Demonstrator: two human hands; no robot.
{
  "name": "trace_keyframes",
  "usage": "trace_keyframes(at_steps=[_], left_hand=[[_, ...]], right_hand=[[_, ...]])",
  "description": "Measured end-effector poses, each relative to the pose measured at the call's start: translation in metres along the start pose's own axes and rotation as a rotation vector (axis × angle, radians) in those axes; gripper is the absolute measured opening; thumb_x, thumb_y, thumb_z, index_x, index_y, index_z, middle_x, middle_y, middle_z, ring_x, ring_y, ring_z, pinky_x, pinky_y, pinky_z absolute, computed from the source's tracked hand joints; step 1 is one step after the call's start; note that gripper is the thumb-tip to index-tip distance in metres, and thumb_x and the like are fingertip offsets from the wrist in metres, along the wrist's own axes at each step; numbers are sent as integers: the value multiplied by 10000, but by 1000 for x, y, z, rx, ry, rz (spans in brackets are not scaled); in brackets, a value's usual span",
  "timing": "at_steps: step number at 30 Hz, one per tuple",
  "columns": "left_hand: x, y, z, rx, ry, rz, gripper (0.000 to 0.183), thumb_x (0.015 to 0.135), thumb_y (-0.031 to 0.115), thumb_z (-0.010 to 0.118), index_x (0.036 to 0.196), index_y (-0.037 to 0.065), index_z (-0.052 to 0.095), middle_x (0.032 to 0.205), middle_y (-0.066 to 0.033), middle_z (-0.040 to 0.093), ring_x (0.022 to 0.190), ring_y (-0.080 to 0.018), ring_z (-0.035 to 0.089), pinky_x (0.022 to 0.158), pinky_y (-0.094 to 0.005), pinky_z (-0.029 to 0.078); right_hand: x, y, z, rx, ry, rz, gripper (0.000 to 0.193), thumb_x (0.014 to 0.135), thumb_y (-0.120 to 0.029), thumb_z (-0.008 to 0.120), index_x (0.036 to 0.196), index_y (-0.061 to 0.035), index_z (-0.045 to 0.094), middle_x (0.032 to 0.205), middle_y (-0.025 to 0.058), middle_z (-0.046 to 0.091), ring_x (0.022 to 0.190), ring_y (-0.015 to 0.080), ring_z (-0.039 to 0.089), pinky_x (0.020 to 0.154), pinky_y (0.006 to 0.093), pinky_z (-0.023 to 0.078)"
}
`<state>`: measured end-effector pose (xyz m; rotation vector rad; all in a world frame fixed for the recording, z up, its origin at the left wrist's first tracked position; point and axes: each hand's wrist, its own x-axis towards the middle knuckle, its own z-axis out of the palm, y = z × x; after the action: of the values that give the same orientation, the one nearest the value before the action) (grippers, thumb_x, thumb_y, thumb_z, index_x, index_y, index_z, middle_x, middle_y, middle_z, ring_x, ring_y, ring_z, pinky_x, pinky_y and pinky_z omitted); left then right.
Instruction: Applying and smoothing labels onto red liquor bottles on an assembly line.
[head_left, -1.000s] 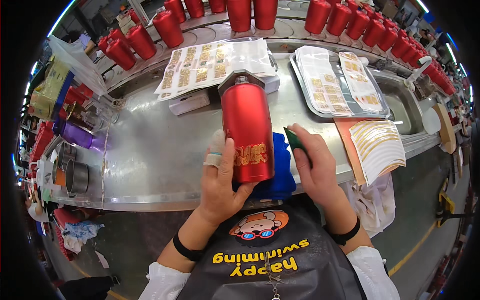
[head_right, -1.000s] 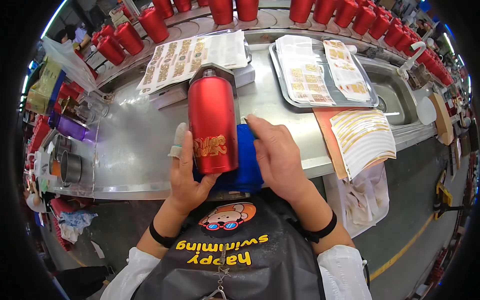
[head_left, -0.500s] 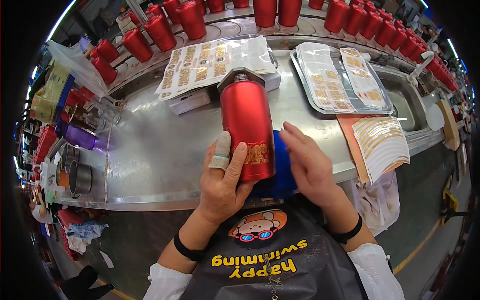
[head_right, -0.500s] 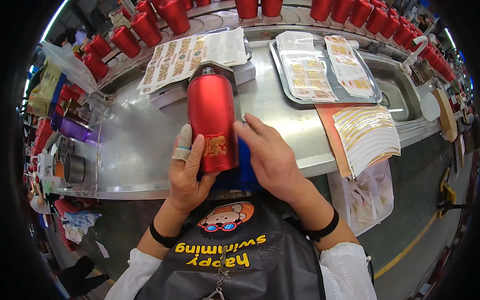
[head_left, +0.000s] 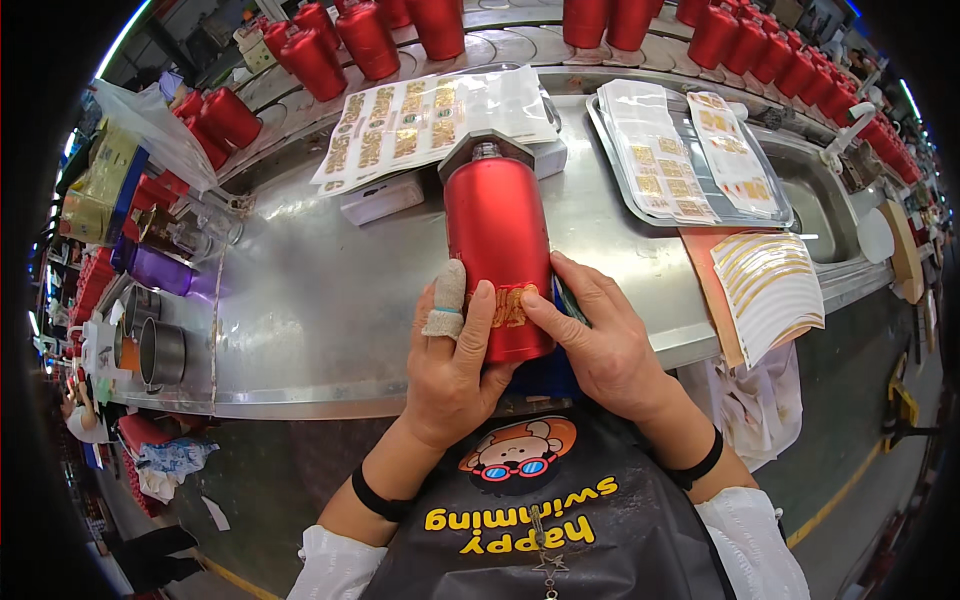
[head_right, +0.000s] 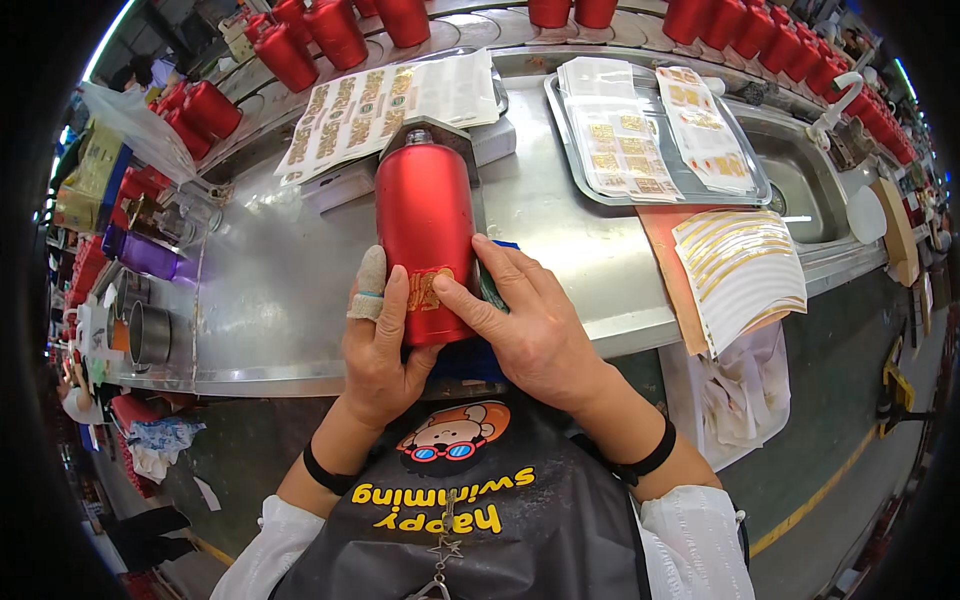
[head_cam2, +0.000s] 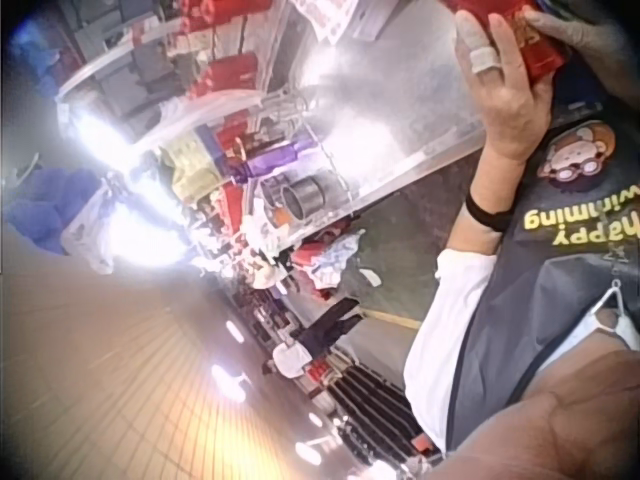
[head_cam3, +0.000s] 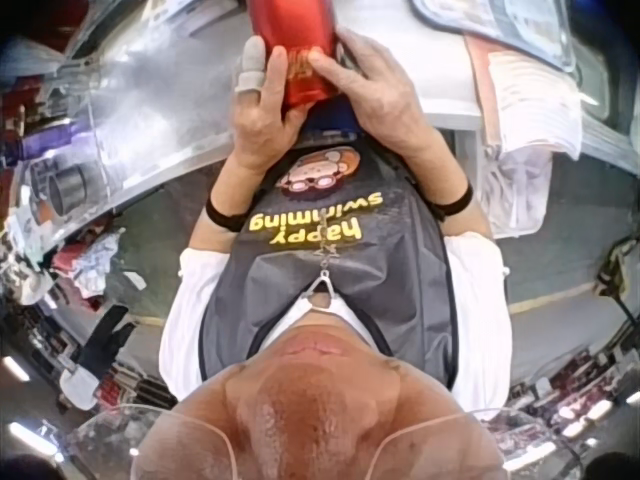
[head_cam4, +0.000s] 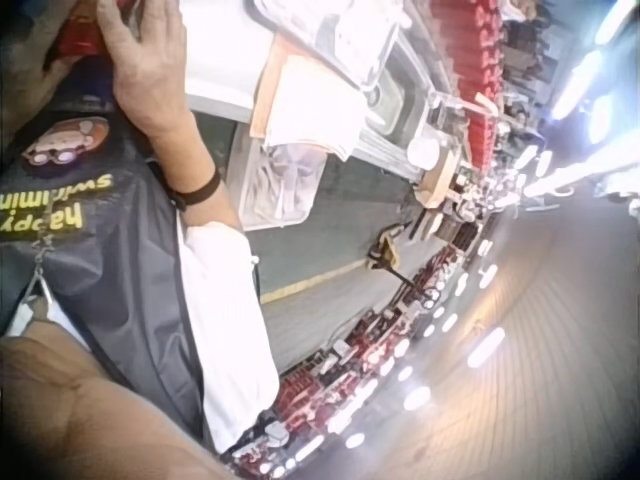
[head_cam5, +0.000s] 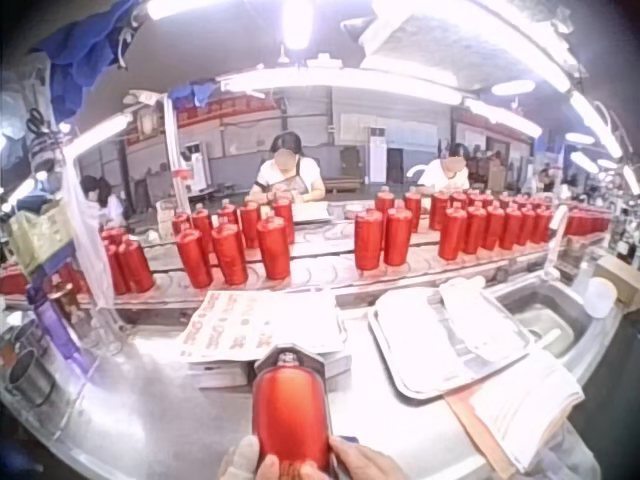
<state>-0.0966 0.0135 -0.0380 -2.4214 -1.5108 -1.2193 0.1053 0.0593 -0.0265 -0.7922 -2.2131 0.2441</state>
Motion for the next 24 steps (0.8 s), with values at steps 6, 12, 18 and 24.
trace_keyframes(at_steps=[6,12,18,24], left_hand=[[2,4,-4,42,-49,9,701,838,227,718,1403,-53,413,1415,-348,383,1277,-506,425,1055,-492,369],[1,3,-2,55,-37,15,715,848,219,707,1416,-65,381,1420,-355,369,1274,-517,421,1062,-486,362],[-10,2,-5,-55,3,-14,848,877,270,676,1468,-90,185,1420,-350,368,1305,-509,393,1105,-540,272],[-8,7,-2,91,-41,96,825,858,241,690,1466,-60,220,1416,-309,404,1334,-478,377,1112,-604,201]], right_hand=[[0,-12,-10,393,196,346,395,873,-15,570,1265,-60,575,1132,237,621,966,351,642,850,396,512],[27,-8,-9,591,91,547,293,898,-126,598,1155,2,544,906,146,651,788,203,643,725,305,503],[2,4,2,1051,306,752,270,945,-97,591,1196,-8,547,1017,53,636,889,82,576,777,238,483],[10,0,-1,699,257,595,304,938,-126,627,1201,-1,539,1036,48,636,915,76,576,805,227,479]])
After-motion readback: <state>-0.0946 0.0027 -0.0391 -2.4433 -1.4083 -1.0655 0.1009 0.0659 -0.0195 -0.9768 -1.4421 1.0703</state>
